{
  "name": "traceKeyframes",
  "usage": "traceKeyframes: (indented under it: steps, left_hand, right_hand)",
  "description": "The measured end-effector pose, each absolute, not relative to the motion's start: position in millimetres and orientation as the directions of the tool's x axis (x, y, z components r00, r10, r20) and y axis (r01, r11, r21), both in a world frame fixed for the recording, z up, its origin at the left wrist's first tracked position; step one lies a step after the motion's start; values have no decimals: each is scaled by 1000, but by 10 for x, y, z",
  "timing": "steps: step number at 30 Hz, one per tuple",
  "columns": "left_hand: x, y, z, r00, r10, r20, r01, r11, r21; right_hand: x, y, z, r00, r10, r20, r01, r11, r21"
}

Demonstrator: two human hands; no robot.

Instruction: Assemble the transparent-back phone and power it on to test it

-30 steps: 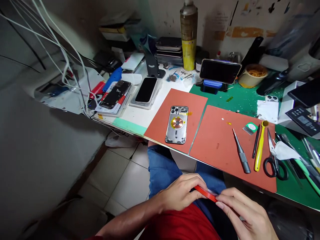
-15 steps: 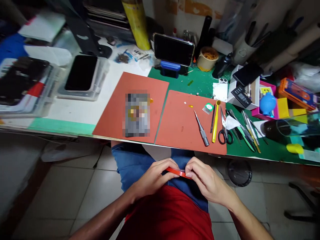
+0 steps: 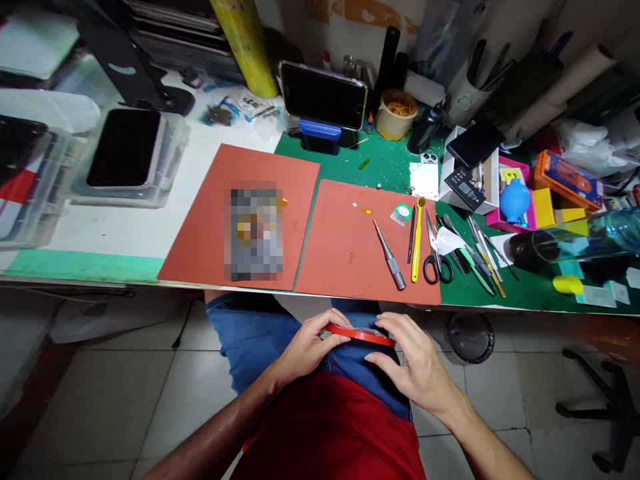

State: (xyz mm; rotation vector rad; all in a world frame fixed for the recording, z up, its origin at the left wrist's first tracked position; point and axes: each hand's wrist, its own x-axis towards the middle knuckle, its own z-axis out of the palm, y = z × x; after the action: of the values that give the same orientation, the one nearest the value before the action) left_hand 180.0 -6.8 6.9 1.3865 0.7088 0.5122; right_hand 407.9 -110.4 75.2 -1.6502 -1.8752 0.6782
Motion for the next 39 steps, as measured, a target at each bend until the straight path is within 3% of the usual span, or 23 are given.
traceKeyframes:
  steps: [6, 9, 11, 13, 19, 24, 31, 39]
  left_hand:
    - [1751, -106, 36, 657, 745, -116, 102, 65, 993]
    - [1707, -226, 183, 517, 854, 53, 189, -175, 966]
    - [1693, -332, 316, 471, 861, 193, 315, -368, 875]
    - [1700, -427, 433, 483, 850, 209, 431, -439, 788]
    - [1754, -553, 548, 471, 876, 105, 595, -403, 695]
    - [1759, -566, 571, 450, 893, -19, 559, -265, 785]
    - [1717, -550, 619, 419, 907, -38, 480, -186, 857]
    - [1655, -412, 716, 454, 865, -212, 481, -38, 876]
  right_hand:
    - [4011, -1114, 636, -132, 978, 164, 724, 208, -658]
    - [3969, -1115, 638, -155, 969, 191, 722, 243, -648]
    - [3937, -1130, 637, -168, 963, 210, 724, 265, -637]
    - [3903, -1152, 629, -181, 958, 224, 730, 284, -622]
    - [3809, -1179, 617, -218, 939, 267, 758, 335, -559]
    - [3772, -1171, 651, -255, 925, 283, 776, 370, -511]
    - [3726, -1177, 656, -270, 921, 279, 807, 375, -456]
    - [3631, -1133, 705, -288, 923, 254, 858, 366, -360]
